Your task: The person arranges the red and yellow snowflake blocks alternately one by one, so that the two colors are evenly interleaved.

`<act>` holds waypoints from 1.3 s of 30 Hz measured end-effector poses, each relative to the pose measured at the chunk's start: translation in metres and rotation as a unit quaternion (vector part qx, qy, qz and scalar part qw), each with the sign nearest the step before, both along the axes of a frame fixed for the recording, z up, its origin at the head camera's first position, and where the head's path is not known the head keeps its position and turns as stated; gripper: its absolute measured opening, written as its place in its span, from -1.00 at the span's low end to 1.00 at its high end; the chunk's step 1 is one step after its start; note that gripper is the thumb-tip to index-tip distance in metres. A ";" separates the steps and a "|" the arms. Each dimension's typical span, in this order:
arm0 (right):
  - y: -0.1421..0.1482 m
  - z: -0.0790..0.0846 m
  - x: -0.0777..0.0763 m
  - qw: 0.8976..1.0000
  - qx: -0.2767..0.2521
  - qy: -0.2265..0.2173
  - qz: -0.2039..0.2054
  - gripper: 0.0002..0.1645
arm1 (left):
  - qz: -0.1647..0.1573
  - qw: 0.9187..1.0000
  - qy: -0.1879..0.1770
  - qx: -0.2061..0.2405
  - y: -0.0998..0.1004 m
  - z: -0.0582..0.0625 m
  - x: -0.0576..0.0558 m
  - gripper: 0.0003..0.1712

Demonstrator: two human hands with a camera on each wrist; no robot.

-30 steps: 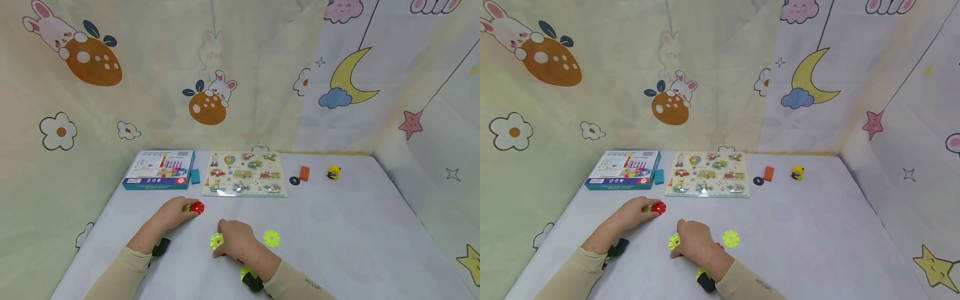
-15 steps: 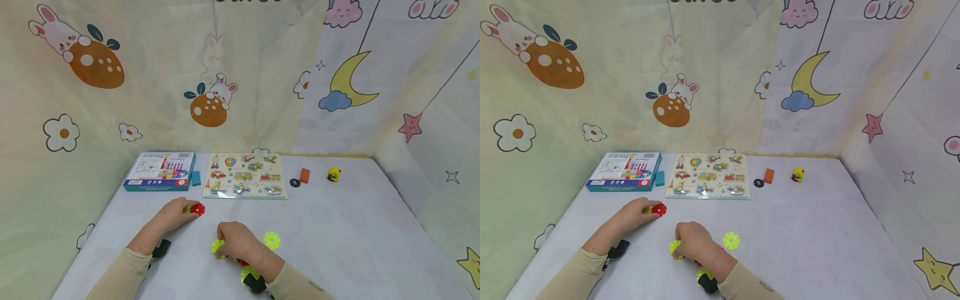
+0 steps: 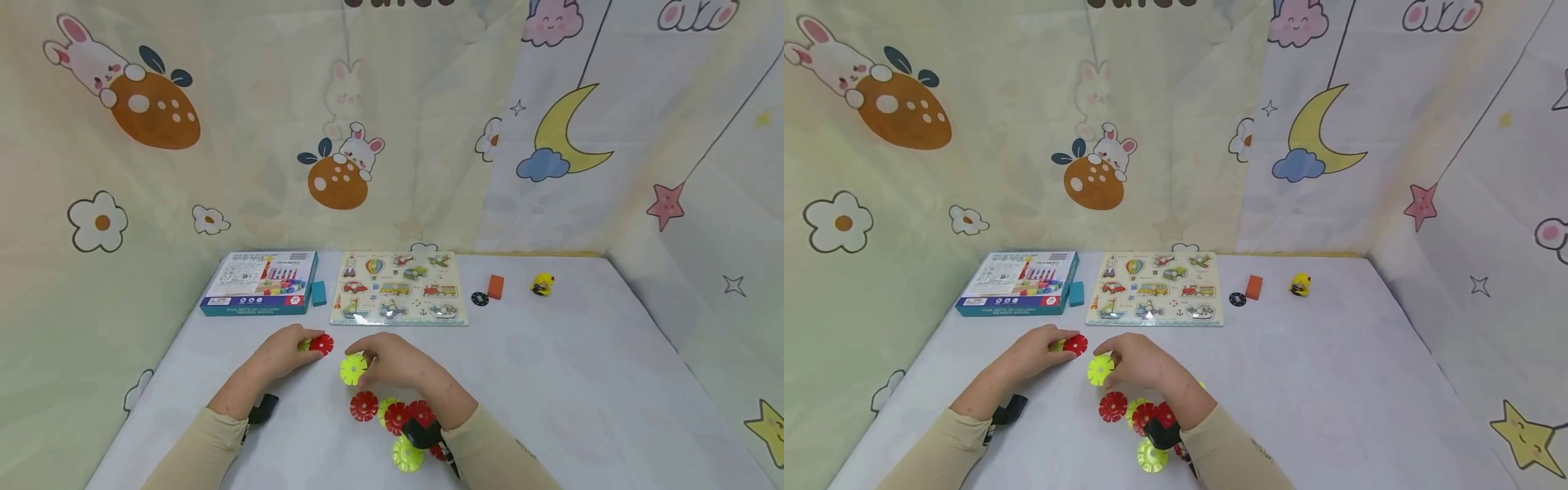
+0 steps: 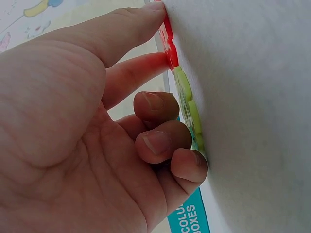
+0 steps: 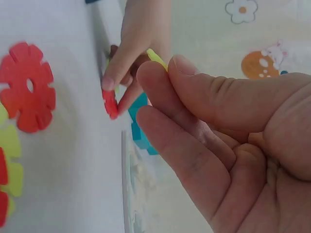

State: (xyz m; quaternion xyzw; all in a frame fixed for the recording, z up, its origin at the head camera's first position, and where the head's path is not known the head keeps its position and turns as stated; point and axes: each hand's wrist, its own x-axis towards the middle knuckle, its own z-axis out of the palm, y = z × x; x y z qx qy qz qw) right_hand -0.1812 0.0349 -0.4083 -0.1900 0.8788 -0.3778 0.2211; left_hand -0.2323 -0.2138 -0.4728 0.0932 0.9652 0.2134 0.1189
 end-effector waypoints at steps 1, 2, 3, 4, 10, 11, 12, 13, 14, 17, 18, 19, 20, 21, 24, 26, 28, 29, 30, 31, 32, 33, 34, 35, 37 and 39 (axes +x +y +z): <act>-0.002 0.000 -0.005 1.000 0.001 0.002 0.000 -0.42 | 0.000 1.000 -0.001 0.000 -0.001 0.000 0.000 -0.39; -0.004 -0.001 -0.010 1.000 -0.001 0.003 -0.002 -0.41 | 0.000 1.000 -0.001 0.001 -0.001 -0.001 0.000 -0.39; -0.006 -0.001 -0.016 1.000 -0.001 0.003 -0.006 -0.40 | 0.002 1.000 -0.002 0.002 -0.002 -0.001 0.000 -0.39; -0.008 -0.003 -0.021 1.000 0.000 0.006 -0.011 -0.40 | 0.002 1.000 -0.002 0.002 -0.002 -0.001 0.000 -0.39; -0.021 -0.022 -0.046 0.996 0.056 0.035 -0.052 -0.39 | 0.004 1.000 -0.004 0.003 -0.001 -0.001 0.001 -0.39; -0.023 -0.027 -0.048 0.995 0.072 0.043 -0.055 -0.40 | 0.004 1.000 -0.004 0.001 0.000 -0.002 0.001 -0.39; -0.026 -0.031 -0.050 0.993 0.087 0.052 -0.057 -0.41 | 0.003 1.000 -0.004 0.001 0.000 -0.002 0.001 -0.39; -0.028 -0.036 -0.051 0.991 0.101 0.064 -0.056 -0.42 | 0.001 1.000 -0.003 0.000 0.000 -0.003 0.002 -0.39; -0.030 -0.040 -0.052 0.990 0.109 0.073 -0.054 -0.43 | -0.002 1.000 0.000 -0.002 0.000 -0.003 0.002 -0.39; -0.035 -0.047 -0.053 0.987 0.122 0.098 -0.045 -0.42 | -0.010 1.000 0.011 -0.011 -0.001 -0.004 0.001 -0.38; -0.036 -0.048 -0.053 0.986 0.123 0.104 -0.044 -0.40 | -0.013 1.000 0.015 -0.014 -0.002 -0.003 0.001 -0.38; -0.037 -0.048 -0.053 0.985 0.124 0.107 -0.046 -0.38 | -0.017 1.000 0.020 -0.017 -0.002 -0.003 0.001 -0.37; -0.037 -0.048 -0.053 0.984 0.129 0.110 -0.048 -0.37 | -0.020 0.999 0.024 -0.020 -0.002 -0.002 0.001 -0.37; -0.037 -0.048 -0.053 0.984 0.132 0.111 -0.051 -0.36 | -0.023 0.999 0.026 -0.022 -0.002 -0.002 0.000 -0.37; -0.035 -0.045 -0.054 0.983 0.138 0.109 -0.062 -0.44 | -0.026 0.999 0.030 -0.025 -0.002 -0.002 -0.001 -0.37; -0.033 -0.044 -0.055 0.982 0.140 0.111 -0.063 -0.54 | -0.024 0.999 0.031 -0.027 -0.002 -0.001 -0.002 -0.36; -0.032 -0.043 -0.055 0.982 0.136 0.113 -0.063 -0.65 | -0.022 0.999 0.031 -0.027 -0.001 0.001 -0.002 -0.36; -0.031 -0.044 -0.056 0.982 0.137 0.116 -0.061 -0.68 | -0.022 0.999 0.031 -0.028 -0.001 0.001 -0.002 -0.36; -0.031 -0.044 -0.056 0.982 0.135 0.117 -0.061 -0.71 | -0.021 0.999 0.030 -0.029 0.000 0.002 -0.002 -0.36; -0.031 -0.045 -0.056 0.982 0.133 0.118 -0.062 -0.72 | -0.021 0.999 0.031 -0.029 0.000 0.003 -0.002 -0.36; -0.031 -0.046 -0.056 0.982 0.131 0.119 -0.063 -0.74 | -0.022 0.999 0.031 -0.029 0.001 0.004 -0.002 -0.36; -0.031 -0.047 -0.056 0.982 0.132 0.120 -0.064 -0.74 | -0.022 0.999 0.031 -0.027 0.001 0.004 -0.002 -0.36; -0.031 -0.048 -0.056 0.982 0.132 0.122 -0.065 -0.75 | -0.022 0.999 0.031 -0.028 0.001 0.005 -0.002 -0.36; -0.031 -0.049 -0.056 0.982 0.130 0.121 -0.067 -0.75 | -0.022 0.999 0.032 -0.027 0.002 0.005 -0.002 -0.36; -0.031 -0.049 -0.055 0.982 0.128 0.120 -0.068 -0.75 | -0.018 0.999 0.031 -0.024 0.005 0.005 -0.002 -0.35; -0.031 -0.049 -0.055 0.983 0.128 0.115 -0.067 -0.75 | -0.015 0.999 0.032 -0.018 0.010 0.005 -0.002 -0.33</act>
